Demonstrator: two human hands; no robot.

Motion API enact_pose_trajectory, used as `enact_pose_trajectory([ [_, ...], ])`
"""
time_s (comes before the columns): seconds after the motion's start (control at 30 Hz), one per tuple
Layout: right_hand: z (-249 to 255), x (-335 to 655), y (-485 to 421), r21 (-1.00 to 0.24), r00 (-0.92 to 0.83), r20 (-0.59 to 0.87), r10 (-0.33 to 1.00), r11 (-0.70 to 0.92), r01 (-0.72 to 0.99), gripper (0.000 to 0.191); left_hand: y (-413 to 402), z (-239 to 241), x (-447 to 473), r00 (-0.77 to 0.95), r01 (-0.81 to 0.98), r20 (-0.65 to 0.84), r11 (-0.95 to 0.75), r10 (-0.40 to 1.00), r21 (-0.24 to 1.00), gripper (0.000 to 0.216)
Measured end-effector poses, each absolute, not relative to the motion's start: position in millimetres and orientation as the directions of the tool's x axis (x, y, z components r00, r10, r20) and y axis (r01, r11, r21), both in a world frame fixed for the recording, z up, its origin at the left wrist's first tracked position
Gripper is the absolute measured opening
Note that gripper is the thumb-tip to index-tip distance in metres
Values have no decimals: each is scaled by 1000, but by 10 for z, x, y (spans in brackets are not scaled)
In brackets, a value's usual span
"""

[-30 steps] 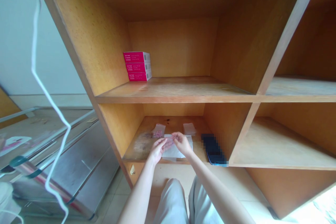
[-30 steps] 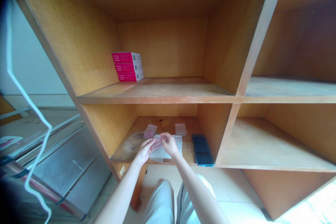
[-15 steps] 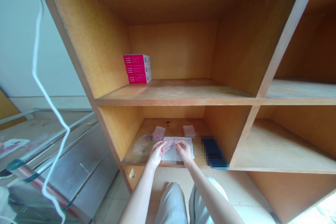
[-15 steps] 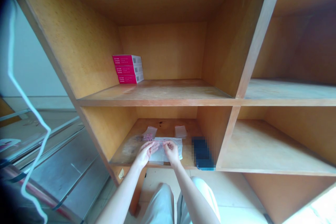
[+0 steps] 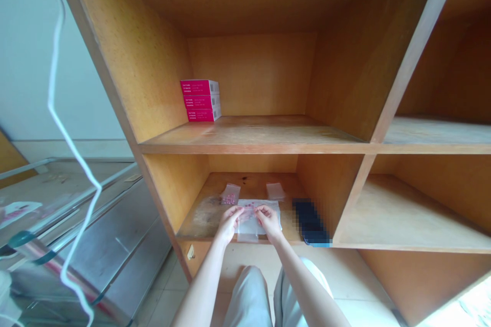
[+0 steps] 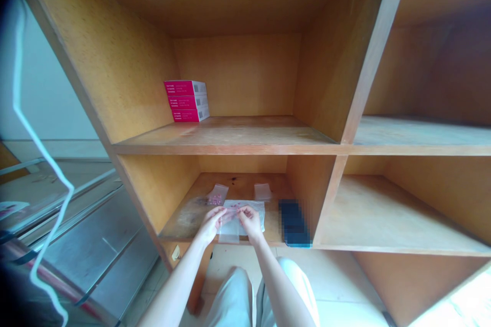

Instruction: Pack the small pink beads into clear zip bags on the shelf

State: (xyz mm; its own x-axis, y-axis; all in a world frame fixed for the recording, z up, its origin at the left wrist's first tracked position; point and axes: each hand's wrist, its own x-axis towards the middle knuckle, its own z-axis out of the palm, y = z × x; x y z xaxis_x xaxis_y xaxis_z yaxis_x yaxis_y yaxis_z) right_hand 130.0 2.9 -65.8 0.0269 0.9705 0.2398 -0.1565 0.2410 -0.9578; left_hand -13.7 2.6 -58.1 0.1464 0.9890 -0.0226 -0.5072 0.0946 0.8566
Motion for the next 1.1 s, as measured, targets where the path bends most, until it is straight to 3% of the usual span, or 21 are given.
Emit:
enact_pose_trajectory([
  [0.23,-668,1291,29,-969,19,204,979,205,-138,30,12,-608,-133,178,-425,-8,84,984,901,16],
  [0.73,-703,1255,26,-944,-79,276,958,254,-211,25,14,-619,-123,127,-328,-24,65,992,942,20],
  [1.1,-752,1258,55,-943,-66,301,951,287,-168,23,27,-656,-141,159,-316,-6,56,987,947,25],
])
